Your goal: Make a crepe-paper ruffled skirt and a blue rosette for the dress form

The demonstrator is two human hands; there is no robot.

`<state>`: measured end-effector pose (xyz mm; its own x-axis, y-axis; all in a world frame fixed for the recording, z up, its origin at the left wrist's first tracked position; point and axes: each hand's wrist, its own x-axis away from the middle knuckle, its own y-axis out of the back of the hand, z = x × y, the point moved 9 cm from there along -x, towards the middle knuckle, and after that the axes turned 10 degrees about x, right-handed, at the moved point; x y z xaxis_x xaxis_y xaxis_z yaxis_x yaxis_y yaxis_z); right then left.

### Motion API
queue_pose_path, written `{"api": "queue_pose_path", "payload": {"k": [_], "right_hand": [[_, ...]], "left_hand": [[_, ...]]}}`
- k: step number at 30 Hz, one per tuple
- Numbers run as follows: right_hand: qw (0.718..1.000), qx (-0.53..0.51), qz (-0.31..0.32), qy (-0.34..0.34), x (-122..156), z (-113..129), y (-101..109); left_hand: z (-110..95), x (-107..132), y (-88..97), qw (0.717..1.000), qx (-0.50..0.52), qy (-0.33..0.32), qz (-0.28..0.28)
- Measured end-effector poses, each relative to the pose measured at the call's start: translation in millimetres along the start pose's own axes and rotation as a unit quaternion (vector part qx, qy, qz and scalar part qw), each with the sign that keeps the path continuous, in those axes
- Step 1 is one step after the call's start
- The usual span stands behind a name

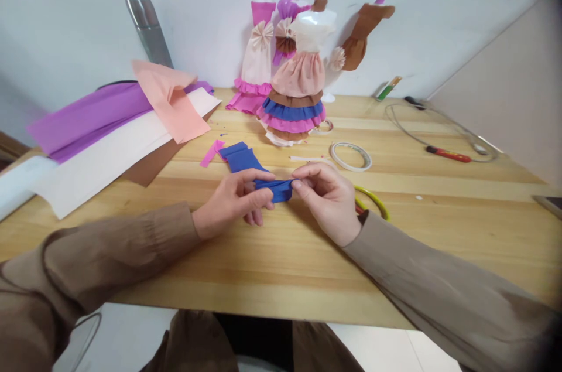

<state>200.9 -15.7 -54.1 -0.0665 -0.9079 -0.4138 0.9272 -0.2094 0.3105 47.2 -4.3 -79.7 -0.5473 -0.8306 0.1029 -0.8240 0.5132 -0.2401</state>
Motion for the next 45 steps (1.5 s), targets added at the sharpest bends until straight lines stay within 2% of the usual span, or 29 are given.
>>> {"api": "queue_pose_path", "payload": {"k": [6, 10, 17, 25, 29, 34, 39, 45], "right_hand": [[1.000, 0.001, 0.006, -0.012, 0, 1, -1], [0.999, -0.020, 0.019, -0.022, 0, -1, -4], [0.992, -0.060, 0.088, -0.072, 0, -6, -14], [0.997, -0.004, 0.058, -0.052, -3, -7, -10], [0.995, -0.009, 0.063, -0.074, -2, -9, -12], [0.990, -0.030, 0.092, -0.106, -4, -10, -17], [0.990, -0.053, 0.060, -0.113, -21, -6, -8], [0.989, -0.086, 0.056, -0.110, -44, 25, -1]], "left_hand": [[6, -2, 4.7, 0.999, -0.002, 0.025, -0.046], [5, -4, 5.3, 0.999, -0.005, 0.015, -0.047], [4, -4, 8.2, 0.998, -0.017, 0.002, -0.056], [4, -4, 8.3, 0.998, -0.003, 0.009, -0.060], [2, -2, 12.0, 0.997, 0.006, 0.012, -0.081], [-4, -5, 9.9, 0.997, -0.006, 0.021, -0.070], [-26, -9, 9.2, 0.996, -0.018, 0.025, -0.080], [-86, -9, 8.0, 0.990, -0.095, -0.027, -0.096]]}}
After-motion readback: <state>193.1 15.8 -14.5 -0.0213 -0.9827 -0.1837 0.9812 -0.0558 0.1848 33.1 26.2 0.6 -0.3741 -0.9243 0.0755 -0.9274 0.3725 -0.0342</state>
